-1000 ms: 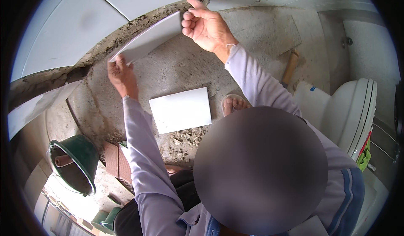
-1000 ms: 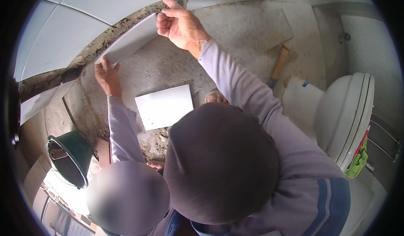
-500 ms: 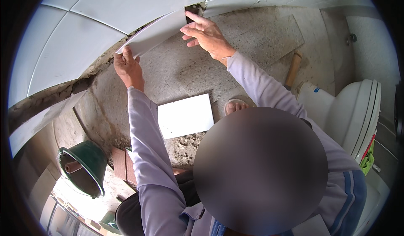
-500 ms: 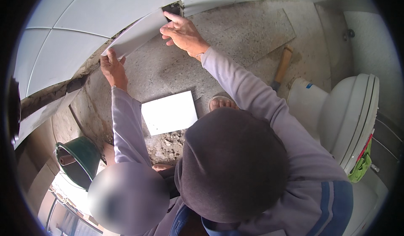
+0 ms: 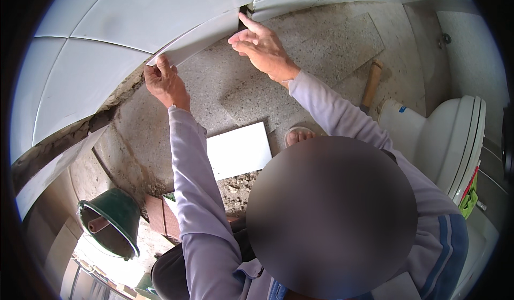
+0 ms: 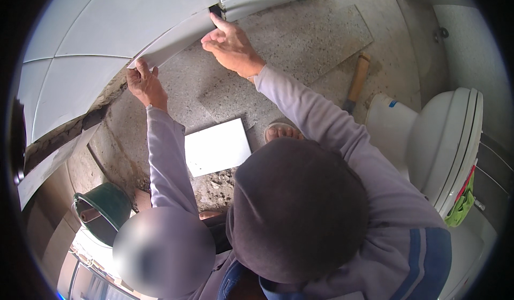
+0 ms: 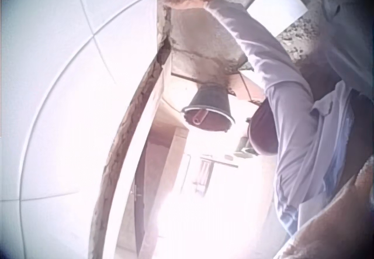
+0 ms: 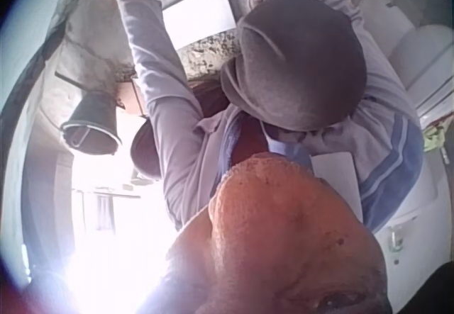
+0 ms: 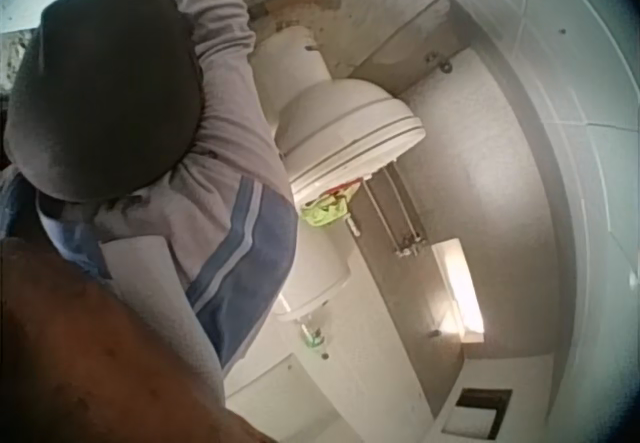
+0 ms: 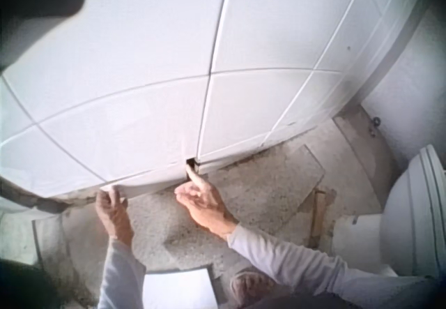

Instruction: The person applies adhesive to a white tile using a notched trowel and places it on a partially tiled wall. They adjust the tile's position and tap it with a wooden handle to secure it.

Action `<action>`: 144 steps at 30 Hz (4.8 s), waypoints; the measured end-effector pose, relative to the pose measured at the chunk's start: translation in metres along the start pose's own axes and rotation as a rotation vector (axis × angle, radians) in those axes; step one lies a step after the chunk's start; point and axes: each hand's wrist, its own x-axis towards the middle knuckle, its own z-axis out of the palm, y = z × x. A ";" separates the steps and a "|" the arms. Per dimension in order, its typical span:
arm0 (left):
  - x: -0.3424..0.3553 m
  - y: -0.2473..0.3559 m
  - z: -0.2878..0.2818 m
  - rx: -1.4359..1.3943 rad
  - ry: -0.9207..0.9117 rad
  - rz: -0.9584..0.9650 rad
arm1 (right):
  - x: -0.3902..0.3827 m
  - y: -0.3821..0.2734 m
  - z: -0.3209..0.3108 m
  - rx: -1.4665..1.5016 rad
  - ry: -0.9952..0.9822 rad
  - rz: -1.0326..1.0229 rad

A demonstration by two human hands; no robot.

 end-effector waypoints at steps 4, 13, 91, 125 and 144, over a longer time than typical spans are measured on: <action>-0.003 -0.005 0.013 0.000 0.000 -0.003 | -0.010 0.001 0.004 -0.062 -0.088 -0.035; 0.000 -0.002 0.005 -0.023 -0.039 -0.039 | -0.029 0.016 -0.024 -0.213 -0.077 0.051; -0.008 -0.014 -0.004 0.284 0.184 0.131 | 0.029 0.026 0.010 -0.334 0.360 -0.144; 0.057 0.038 -0.169 0.352 0.253 0.068 | 0.051 -0.005 0.144 -0.321 -0.021 -0.344; 0.044 -0.001 -0.304 0.828 0.470 -0.181 | -0.056 0.011 0.138 -0.929 -0.695 -0.333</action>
